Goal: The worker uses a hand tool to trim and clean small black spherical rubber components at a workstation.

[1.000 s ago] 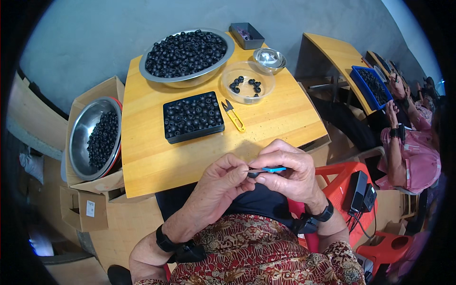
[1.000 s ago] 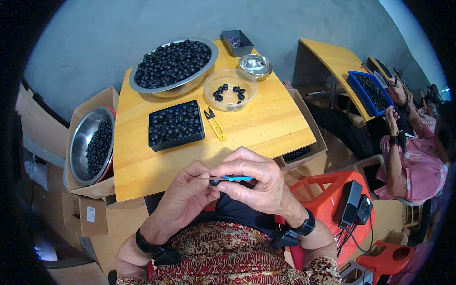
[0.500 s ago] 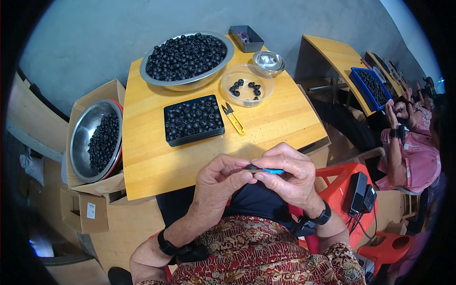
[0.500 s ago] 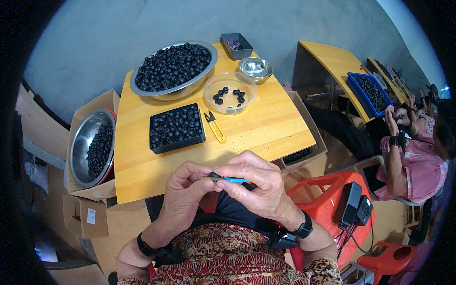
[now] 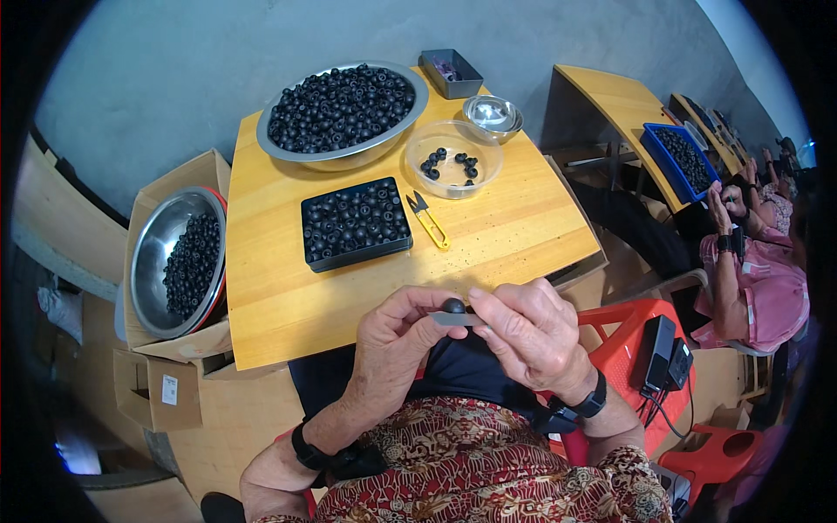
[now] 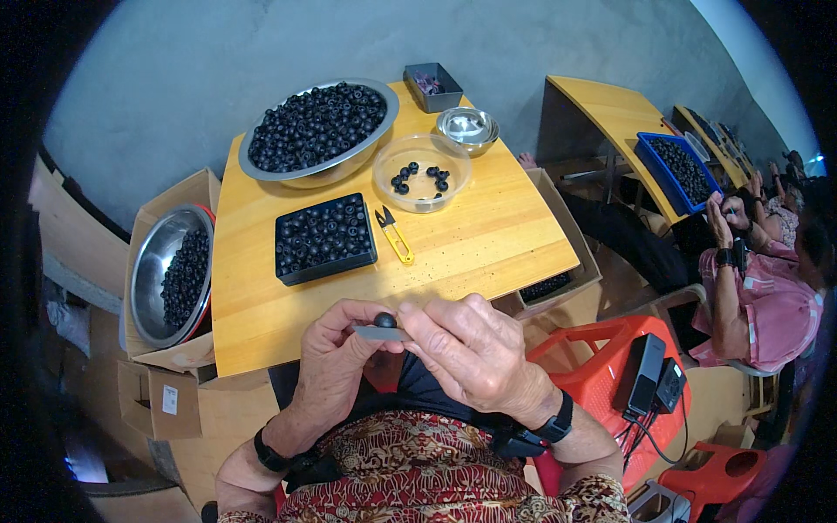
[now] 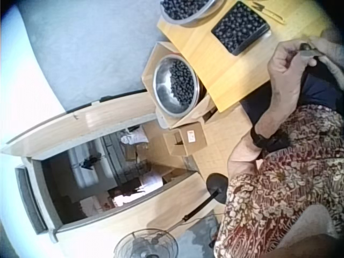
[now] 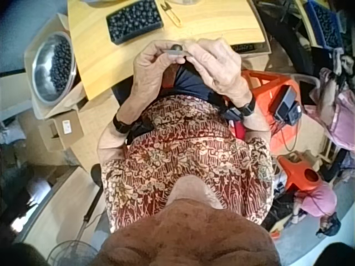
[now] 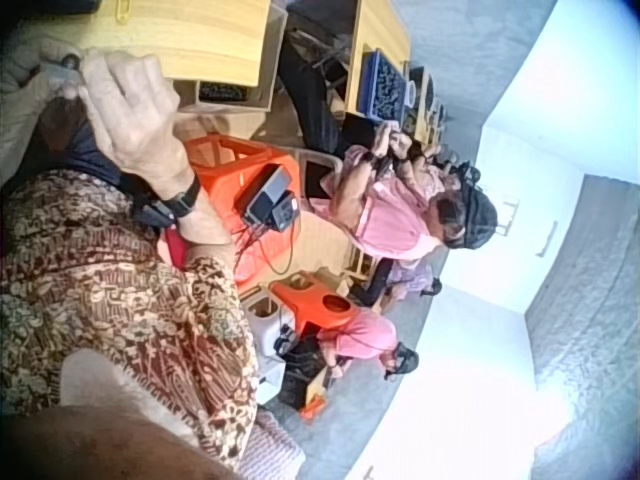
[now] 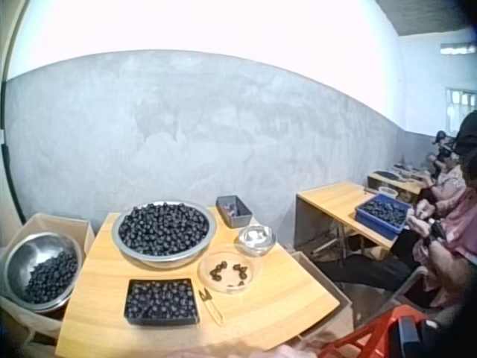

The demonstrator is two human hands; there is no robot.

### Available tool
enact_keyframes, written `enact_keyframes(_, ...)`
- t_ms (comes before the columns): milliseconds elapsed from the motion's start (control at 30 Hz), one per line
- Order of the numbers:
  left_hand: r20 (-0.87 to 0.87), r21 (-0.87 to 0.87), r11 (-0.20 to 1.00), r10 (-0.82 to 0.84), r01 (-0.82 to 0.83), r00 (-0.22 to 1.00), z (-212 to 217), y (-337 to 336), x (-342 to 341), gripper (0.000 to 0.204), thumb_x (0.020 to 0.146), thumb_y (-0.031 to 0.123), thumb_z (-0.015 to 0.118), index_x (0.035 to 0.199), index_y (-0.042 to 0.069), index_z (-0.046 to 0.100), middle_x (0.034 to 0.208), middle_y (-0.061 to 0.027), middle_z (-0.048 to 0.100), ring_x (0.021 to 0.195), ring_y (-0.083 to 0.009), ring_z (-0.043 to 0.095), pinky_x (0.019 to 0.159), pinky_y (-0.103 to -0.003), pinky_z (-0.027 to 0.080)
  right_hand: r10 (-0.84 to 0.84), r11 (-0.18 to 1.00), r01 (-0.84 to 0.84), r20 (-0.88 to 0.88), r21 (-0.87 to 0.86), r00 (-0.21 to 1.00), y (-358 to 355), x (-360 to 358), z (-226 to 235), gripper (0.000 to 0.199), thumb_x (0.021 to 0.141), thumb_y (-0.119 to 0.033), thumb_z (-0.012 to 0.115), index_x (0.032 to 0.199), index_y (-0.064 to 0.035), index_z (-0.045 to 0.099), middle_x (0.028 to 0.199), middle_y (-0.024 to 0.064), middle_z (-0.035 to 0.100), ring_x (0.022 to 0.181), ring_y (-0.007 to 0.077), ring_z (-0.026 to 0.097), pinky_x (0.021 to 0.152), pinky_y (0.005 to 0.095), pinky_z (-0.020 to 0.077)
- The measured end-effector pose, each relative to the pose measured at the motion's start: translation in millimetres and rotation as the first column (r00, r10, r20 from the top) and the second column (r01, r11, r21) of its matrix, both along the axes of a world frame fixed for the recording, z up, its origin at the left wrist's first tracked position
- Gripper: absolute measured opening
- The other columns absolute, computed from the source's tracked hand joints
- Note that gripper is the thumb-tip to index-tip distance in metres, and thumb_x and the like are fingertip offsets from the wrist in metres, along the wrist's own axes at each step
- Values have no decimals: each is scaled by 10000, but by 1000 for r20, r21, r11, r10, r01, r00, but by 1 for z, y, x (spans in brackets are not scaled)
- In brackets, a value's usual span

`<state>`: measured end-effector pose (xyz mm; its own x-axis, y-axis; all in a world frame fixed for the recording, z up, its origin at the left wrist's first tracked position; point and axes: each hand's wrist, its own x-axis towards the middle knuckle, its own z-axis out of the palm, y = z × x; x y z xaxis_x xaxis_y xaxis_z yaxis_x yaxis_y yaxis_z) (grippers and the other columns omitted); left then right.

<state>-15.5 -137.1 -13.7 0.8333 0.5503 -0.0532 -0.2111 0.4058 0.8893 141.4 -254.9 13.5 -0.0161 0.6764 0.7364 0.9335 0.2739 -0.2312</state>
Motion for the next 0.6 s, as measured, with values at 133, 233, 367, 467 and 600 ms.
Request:
enact_keyframes(133,7,39,999,30,-30,1000,-5,-1,1,272,899,200,694,1077,12,611,937,-80,698,828,-115,667,747,-235,547,-26,999,21,100,49,995,1,0,-3,435,714,-63,765,1133,11,671,880,85,616,667,193,553,557,294,473)
enact_keyframes(233,6,98,995,31,-31,1000,-8,-1,1,222,956,148,631,1139,24,606,872,-41,694,600,11,468,499,-138,334,-44,998,39,125,43,991,0,1,-4,436,704,-56,763,1127,7,674,878,79,617,661,189,549,549,291,471)
enact_keyframes(367,53,43,998,47,-49,997,-7,-4,3,209,948,102,632,1132,16,584,916,-61,689,709,-33,579,561,-146,412,-35,999,33,102,21,994,1,3,-6,420,705,-47,753,1113,14,675,884,84,630,650,191,545,539,294,468)
enact_keyframes(467,112,-2,999,51,-51,992,-5,-3,5,206,940,65,629,1127,6,567,962,-81,682,821,-88,640,655,-174,478,-24,999,21,78,33,997,3,6,-10,411,711,-47,744,1111,17,673,881,90,636,642,193,542,534,292,467)
enact_keyframes(600,94,-72,997,16,-10,995,-10,2,1,198,934,45,630,1113,-6,561,996,-102,673,872,-123,657,765,-211,524,-13,999,10,75,42,997,5,4,-10,410,717,-48,740,1116,18,670,872,91,634,640,192,538,531,291,468)
